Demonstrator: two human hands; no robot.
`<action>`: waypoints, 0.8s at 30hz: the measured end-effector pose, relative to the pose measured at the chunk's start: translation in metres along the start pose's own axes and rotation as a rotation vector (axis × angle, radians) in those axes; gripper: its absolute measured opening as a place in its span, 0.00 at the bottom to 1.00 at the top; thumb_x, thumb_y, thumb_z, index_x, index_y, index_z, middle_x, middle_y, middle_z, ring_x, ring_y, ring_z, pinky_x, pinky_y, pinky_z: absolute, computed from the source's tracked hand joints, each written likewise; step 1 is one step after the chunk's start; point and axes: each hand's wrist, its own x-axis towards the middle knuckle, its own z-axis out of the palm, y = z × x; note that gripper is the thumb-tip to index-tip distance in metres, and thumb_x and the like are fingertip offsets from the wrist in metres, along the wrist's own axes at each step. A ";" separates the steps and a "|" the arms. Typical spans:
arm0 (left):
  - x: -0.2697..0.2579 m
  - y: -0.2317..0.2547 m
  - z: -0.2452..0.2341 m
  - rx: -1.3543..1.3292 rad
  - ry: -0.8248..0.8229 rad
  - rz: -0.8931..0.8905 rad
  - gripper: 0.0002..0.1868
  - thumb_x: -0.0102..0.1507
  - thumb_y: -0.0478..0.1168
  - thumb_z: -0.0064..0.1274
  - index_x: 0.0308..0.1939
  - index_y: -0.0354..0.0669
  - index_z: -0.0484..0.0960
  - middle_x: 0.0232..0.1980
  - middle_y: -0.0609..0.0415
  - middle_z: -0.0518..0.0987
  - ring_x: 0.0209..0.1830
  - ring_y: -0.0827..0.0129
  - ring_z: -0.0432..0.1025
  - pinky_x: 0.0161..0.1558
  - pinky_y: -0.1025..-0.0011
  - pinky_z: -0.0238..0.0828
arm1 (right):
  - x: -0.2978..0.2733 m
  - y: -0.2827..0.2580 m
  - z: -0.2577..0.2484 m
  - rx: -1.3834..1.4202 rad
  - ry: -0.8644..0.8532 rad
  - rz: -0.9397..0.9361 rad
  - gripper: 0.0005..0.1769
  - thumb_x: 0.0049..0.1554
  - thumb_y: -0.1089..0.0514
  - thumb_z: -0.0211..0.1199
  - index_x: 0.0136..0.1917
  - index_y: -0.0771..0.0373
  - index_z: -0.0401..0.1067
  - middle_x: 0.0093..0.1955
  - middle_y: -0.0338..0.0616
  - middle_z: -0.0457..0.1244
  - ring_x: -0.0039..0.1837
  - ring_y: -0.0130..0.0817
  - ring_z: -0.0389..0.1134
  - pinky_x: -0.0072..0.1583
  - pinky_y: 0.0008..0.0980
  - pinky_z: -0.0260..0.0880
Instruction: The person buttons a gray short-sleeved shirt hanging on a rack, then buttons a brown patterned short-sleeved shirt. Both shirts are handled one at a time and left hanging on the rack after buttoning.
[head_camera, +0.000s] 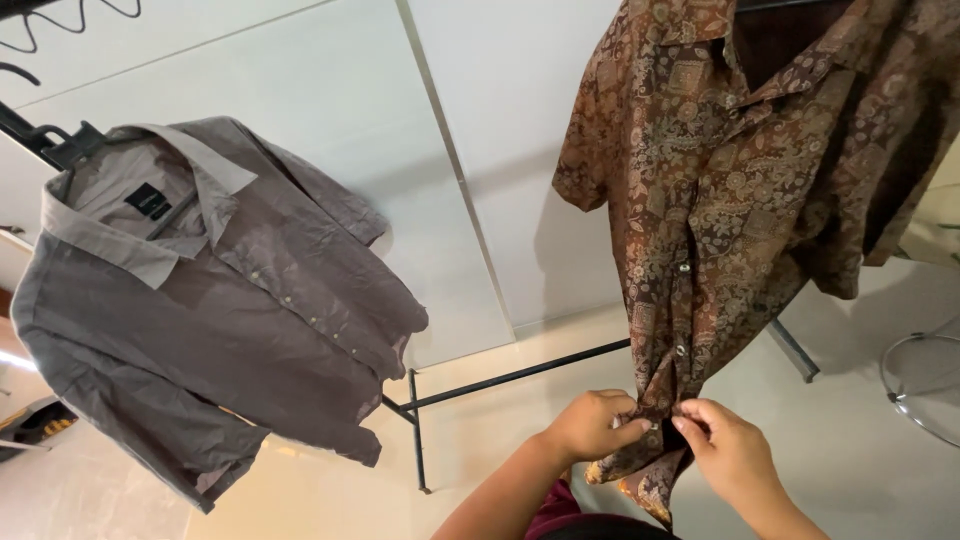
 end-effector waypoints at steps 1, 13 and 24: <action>0.000 -0.005 0.003 0.000 0.002 0.000 0.21 0.70 0.51 0.48 0.28 0.42 0.66 0.29 0.52 0.65 0.30 0.59 0.63 0.36 0.61 0.57 | 0.004 0.007 0.004 -0.001 0.000 -0.002 0.17 0.59 0.43 0.61 0.59 0.45 0.77 0.54 0.24 0.75 0.54 0.28 0.76 0.54 0.31 0.72; -0.007 -0.034 0.011 0.227 -0.104 -0.023 0.18 0.68 0.52 0.44 0.32 0.44 0.70 0.33 0.50 0.73 0.36 0.53 0.69 0.36 0.55 0.62 | 0.019 0.026 0.000 -0.429 -0.373 0.132 0.15 0.63 0.45 0.53 0.51 0.51 0.78 0.52 0.38 0.69 0.55 0.35 0.74 0.52 0.38 0.74; 0.002 -0.017 0.011 0.220 -0.126 -0.033 0.18 0.70 0.52 0.43 0.31 0.45 0.70 0.34 0.51 0.72 0.36 0.53 0.70 0.39 0.55 0.65 | 0.015 0.046 0.039 0.035 -0.142 0.035 0.22 0.59 0.39 0.64 0.36 0.56 0.69 0.34 0.38 0.64 0.36 0.32 0.66 0.44 0.30 0.59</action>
